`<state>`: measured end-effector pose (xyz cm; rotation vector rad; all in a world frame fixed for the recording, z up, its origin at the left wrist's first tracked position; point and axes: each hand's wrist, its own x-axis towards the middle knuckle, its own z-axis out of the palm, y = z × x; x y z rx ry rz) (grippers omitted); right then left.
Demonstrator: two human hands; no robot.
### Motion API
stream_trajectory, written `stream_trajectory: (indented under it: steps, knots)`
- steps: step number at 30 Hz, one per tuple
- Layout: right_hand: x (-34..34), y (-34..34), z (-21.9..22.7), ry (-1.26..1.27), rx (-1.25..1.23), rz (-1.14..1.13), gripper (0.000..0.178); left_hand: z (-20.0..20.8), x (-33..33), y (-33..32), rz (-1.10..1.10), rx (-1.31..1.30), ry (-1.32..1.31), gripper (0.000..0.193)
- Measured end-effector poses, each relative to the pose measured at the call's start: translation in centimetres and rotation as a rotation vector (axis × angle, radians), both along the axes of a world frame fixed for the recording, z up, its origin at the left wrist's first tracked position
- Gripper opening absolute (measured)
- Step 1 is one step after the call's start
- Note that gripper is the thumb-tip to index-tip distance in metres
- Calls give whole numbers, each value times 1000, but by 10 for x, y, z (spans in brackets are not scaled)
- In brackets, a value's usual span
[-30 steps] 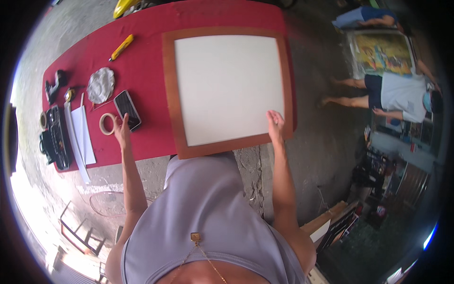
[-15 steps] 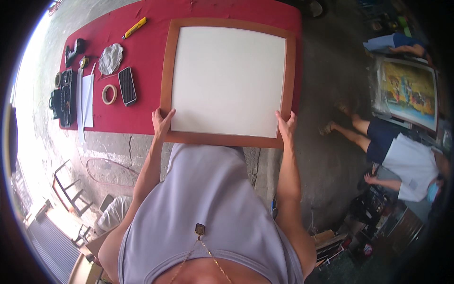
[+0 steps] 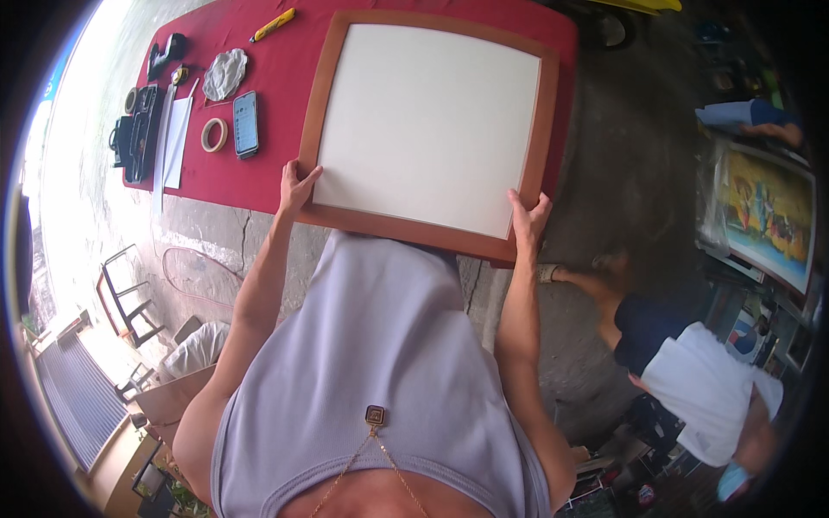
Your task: The person places a wooden frame on a red table, then applies masking tape along the inner edge of the frame. They use a utility knife to trim the tape flush with the frame and wipe the surface with a cloth. The person repeats the taping and trimming process on multiple sides of the frame.
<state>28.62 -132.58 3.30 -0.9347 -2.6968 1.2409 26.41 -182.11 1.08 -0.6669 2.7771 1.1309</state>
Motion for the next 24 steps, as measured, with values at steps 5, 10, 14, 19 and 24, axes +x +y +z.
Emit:
stream_trajectory:
  steps: [5, 10, 14, 19, 24]
  knots:
    - [2, 5, -4, -21, -52, 14, 79, -2, 5, -5, 10, 73, 42, 71]
    - [4, 5, -6, -24, -84, -3, 77, -5, 8, -2, 29, 31, 77, 72]
    - [5, 3, -3, -24, -100, -35, 75, -13, 7, -3, 18, 7, 82, 73]
    - [5, 6, -9, -3, -140, -39, 74, -2, 10, -1, 28, 27, 80, 72]
    - [5, 7, -8, -8, -149, -49, 72, 4, 9, 3, 32, 62, 94, 71]
